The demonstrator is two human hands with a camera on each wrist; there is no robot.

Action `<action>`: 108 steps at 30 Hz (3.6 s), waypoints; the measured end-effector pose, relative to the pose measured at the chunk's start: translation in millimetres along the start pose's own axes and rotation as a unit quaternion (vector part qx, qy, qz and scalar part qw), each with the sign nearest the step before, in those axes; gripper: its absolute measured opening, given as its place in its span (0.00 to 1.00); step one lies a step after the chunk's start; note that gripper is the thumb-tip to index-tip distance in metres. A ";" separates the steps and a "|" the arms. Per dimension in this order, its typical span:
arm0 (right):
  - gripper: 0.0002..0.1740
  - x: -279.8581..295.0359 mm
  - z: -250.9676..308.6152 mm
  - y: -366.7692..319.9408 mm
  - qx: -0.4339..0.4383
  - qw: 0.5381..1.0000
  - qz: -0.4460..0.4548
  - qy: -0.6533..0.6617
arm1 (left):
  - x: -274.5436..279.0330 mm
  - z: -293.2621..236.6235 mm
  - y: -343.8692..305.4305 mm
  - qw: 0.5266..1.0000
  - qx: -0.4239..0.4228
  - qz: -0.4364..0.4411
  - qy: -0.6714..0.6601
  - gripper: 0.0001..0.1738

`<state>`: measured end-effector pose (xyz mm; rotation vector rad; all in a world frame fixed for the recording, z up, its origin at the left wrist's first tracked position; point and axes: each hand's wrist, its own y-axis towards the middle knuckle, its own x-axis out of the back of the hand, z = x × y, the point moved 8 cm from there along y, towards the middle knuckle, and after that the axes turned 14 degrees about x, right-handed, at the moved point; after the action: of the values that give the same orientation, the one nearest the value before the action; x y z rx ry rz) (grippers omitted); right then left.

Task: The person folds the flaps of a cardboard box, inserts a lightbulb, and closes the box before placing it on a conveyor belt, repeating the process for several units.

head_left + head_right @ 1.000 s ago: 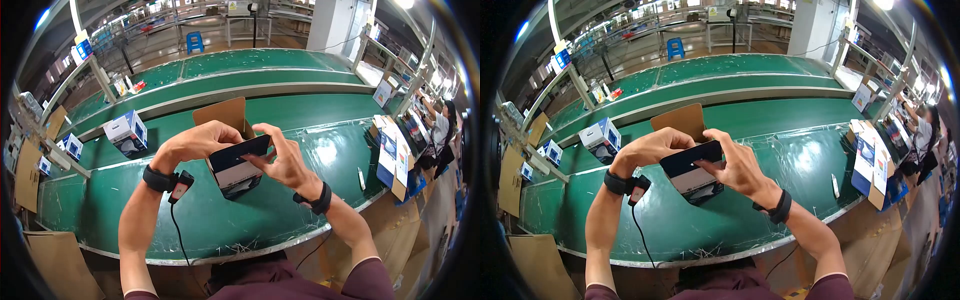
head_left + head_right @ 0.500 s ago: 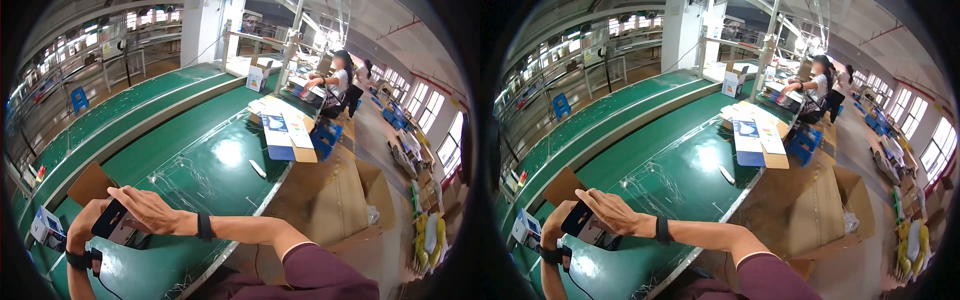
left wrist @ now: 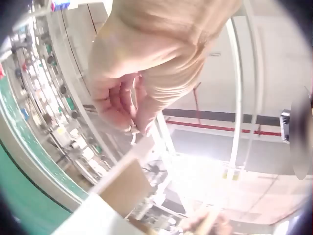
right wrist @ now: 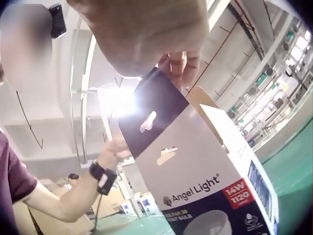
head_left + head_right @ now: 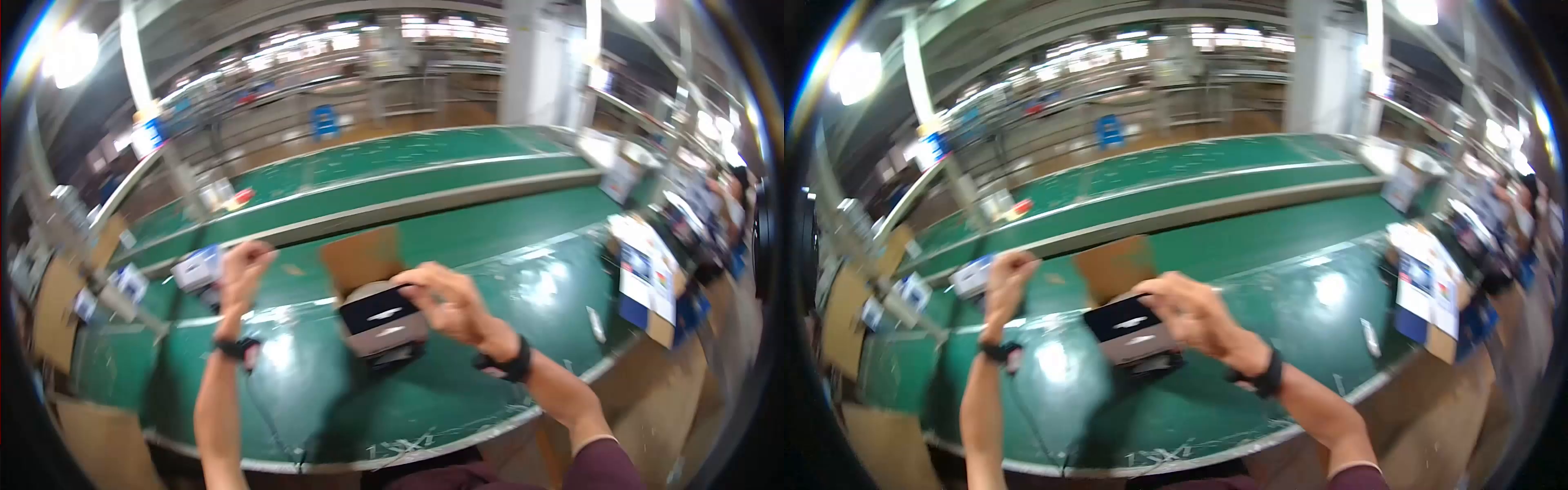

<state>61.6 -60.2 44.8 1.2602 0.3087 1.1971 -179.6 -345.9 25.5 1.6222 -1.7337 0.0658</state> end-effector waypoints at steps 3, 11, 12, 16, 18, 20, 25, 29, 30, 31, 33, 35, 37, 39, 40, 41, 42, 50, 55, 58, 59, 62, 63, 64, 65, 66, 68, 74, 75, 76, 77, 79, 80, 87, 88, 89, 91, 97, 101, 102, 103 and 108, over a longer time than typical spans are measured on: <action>0.22 -24.5 2.7 9.9 0.054 0.997 -0.012 -0.052 | -29.2 160.8 27.6 0.993 0.094 -0.027 0.062 0.22; 0.55 -45.7 -2.0 6.6 -0.020 0.986 0.146 -0.074 | -0.9 -113.1 -123.4 0.961 -0.263 -0.081 0.030 0.41; 0.60 -48.1 -7.8 6.2 -0.013 0.982 0.162 -0.096 | -16.3 -128.8 -144.6 0.958 -0.271 -0.024 0.091 0.51; 0.59 -55.6 12.9 9.6 0.052 0.956 0.254 -0.140 | -66.3 -114.0 -171.0 0.949 -0.227 0.033 0.217 0.46; 0.51 -60.2 12.9 -5.4 0.076 0.931 0.314 -0.173 | -80.4 -110.8 -177.5 0.943 -0.237 0.037 0.232 0.29; 0.39 -65.1 18.5 -11.9 0.089 0.928 0.318 -0.171 | -84.0 -113.1 -184.1 0.939 -0.255 0.021 0.231 0.11; 0.31 -72.8 24.7 -3.4 0.056 0.919 0.371 -0.120 | -103.3 -117.6 -174.7 0.931 -0.175 0.128 0.295 0.06; 0.25 -83.5 24.0 -9.1 0.037 0.897 0.413 -0.156 | -100.9 -126.1 -177.2 0.919 -0.195 0.100 0.328 0.05; 0.24 -85.1 22.4 -8.7 0.038 0.888 0.428 -0.165 | -102.0 -122.1 -174.6 0.930 -0.180 0.112 0.300 0.05; 0.22 -85.8 20.2 -9.6 0.038 0.878 0.444 -0.174 | -103.5 -116.3 -170.8 0.940 -0.165 0.126 0.270 0.05; 0.18 -91.5 17.9 -14.0 0.045 0.864 0.474 -0.162 | -107.9 -111.0 -167.1 0.939 -0.135 0.184 0.256 0.05; 0.18 -87.6 4.0 -26.3 0.028 0.847 0.511 -0.141 | -105.3 -114.8 -169.3 0.911 -0.121 0.279 0.277 0.04; 0.11 -83.0 5.4 -19.7 0.030 0.887 0.452 -0.092 | -98.6 -117.1 -167.5 0.912 -0.129 0.288 0.262 0.06; 0.07 -66.1 10.0 -13.0 0.030 0.931 0.355 -0.084 | -86.0 -106.1 -158.9 0.966 -0.106 0.207 0.113 0.09; 0.08 -67.0 10.7 -14.8 0.091 0.930 0.345 -0.090 | -78.9 -101.7 -160.0 0.965 -0.110 0.218 0.097 0.09; 0.10 -61.8 9.1 -22.1 0.147 0.923 0.340 -0.104 | -77.2 -100.9 -159.5 0.962 -0.121 0.233 0.072 0.10; 0.10 -59.8 5.1 -29.5 0.145 0.932 0.321 -0.086 | -66.8 -109.6 -167.3 0.965 -0.204 0.156 0.059 0.09; 0.18 -31.2 -0.5 -27.3 0.083 0.984 0.153 0.036 | -58.3 -113.3 -166.8 0.982 -0.143 0.115 0.050 0.14; 0.50 -45.4 -105.7 -73.7 -0.210 0.950 0.077 0.217 | -70.1 -98.2 -175.8 0.983 -0.136 0.113 -0.038 0.17; 0.53 -96.1 -110.5 -93.5 -0.274 0.877 0.098 0.382 | -94.1 -78.4 -170.3 0.963 -0.164 0.180 -0.115 0.24; 0.51 -100.8 -100.1 -87.4 -0.291 0.850 0.102 0.427 | -100.1 -76.8 -168.5 0.954 -0.192 0.204 -0.105 0.28; 0.47 -104.2 -105.9 -88.0 -0.247 0.881 0.072 0.397 | -114.3 -71.0 -167.6 0.951 -0.164 0.250 -0.079 0.35; 0.46 -100.5 -108.7 -85.4 -0.241 0.899 0.056 0.361 | -116.5 -72.1 -165.2 0.943 -0.200 0.263 -0.042 0.37; 0.46 -94.8 -107.7 -82.3 -0.234 0.914 0.044 0.328 | -116.4 -71.7 -163.5 0.934 -0.233 0.272 -0.002 0.38; 0.45 -90.4 -106.0 -79.8 -0.226 0.927 0.034 0.297 | -115.8 -70.6 -160.0 0.933 -0.230 0.275 0.002 0.38; 0.39 -89.1 -108.1 -77.3 -0.238 0.914 0.028 0.328 | -119.9 -72.8 -156.7 0.934 -0.227 0.275 0.004 0.38; 0.27 -79.7 -110.8 -59.2 -0.254 0.884 0.054 0.388 | -124.5 -75.6 -151.8 0.937 -0.208 0.280 0.002 0.35; 0.25 -58.5 -81.1 -16.3 -0.195 0.884 0.288 0.311 | -131.1 -59.2 -152.7 0.929 -0.129 0.346 -0.036 0.31; 0.27 -54.5 -73.2 -17.4 -0.175 0.882 0.342 0.273 | -132.6 -50.1 -153.9 0.927 -0.086 0.357 -0.079 0.31; 0.29 -53.3 -62.7 -17.5 -0.128 0.894 0.363 0.232 | -129.2 -52.6 -153.6 0.939 -0.080 0.325 -0.075 0.31; 0.30 -55.2 -51.4 -18.1 -0.079 0.901 0.381 0.191 | -129.1 -59.0 -153.3 0.933 -0.160 0.323 -0.029 0.31; 0.34 -66.7 -44.8 -13.8 -0.079 0.891 0.419 0.155 | -131.7 -51.4 -155.9 0.930 -0.145 0.335 -0.035 0.31; 0.34 -72.8 -45.2 -9.8 -0.077 0.887 0.431 0.149 | -127.3 -61.7 -154.4 0.930 -0.159 0.329 -0.040 0.30; 0.32 -79.2 -38.3 -8.5 -0.065 0.904 0.396 0.146 | -120.7 -55.2 -154.5 0.940 -0.187 0.268 -0.097 0.31; 0.32 -77.7 -39.6 -10.1 -0.075 0.905 0.393 0.145 | -118.6 -56.3 -155.3 0.942 -0.179 0.262 -0.106 0.29; 0.32 -76.2 -39.8 -10.8 -0.085 0.906 0.387 0.150 | -118.7 -57.3 -159.1 0.941 -0.179 0.268 -0.103 0.29; 0.32 -74.5 -38.9 -9.2 -0.089 0.910 0.374 0.156 | -115.9 -58.9 -160.9 0.940 -0.187 0.272 -0.091 0.29; 0.21 -74.3 -31.6 7.6 -0.079 0.931 0.321 0.156 | -114.1 -48.2 -163.1 0.944 -0.158 0.239 -0.164 0.39; 0.19 -72.3 -32.5 -13.1 -0.070 0.924 0.319 0.200 | -109.4 -25.9 -188.5 0.928 -0.004 0.161 -0.335 0.38; 0.19 -71.6 -34.6 -18.9 -0.081 0.920 0.322 0.210 | -106.3 -21.7 -194.7 0.897 0.056 0.143 -0.414 0.36; 0.19 -72.3 -36.3 -25.1 -0.091 0.916 0.323 0.222 | -98.6 -28.0 -197.3 0.923 0.050 0.129 -0.358 0.36; 0.21 -88.7 -38.3 -41.1 -0.083 0.888 0.384 0.239 | -89.5 -30.4 -198.5 0.981 -0.085 0.095 -0.144 0.28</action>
<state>17.3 -104.6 -39.5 0.9298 0.0406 2.1797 1.5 -294.3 -88.0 1.3907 -2.0501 -0.2320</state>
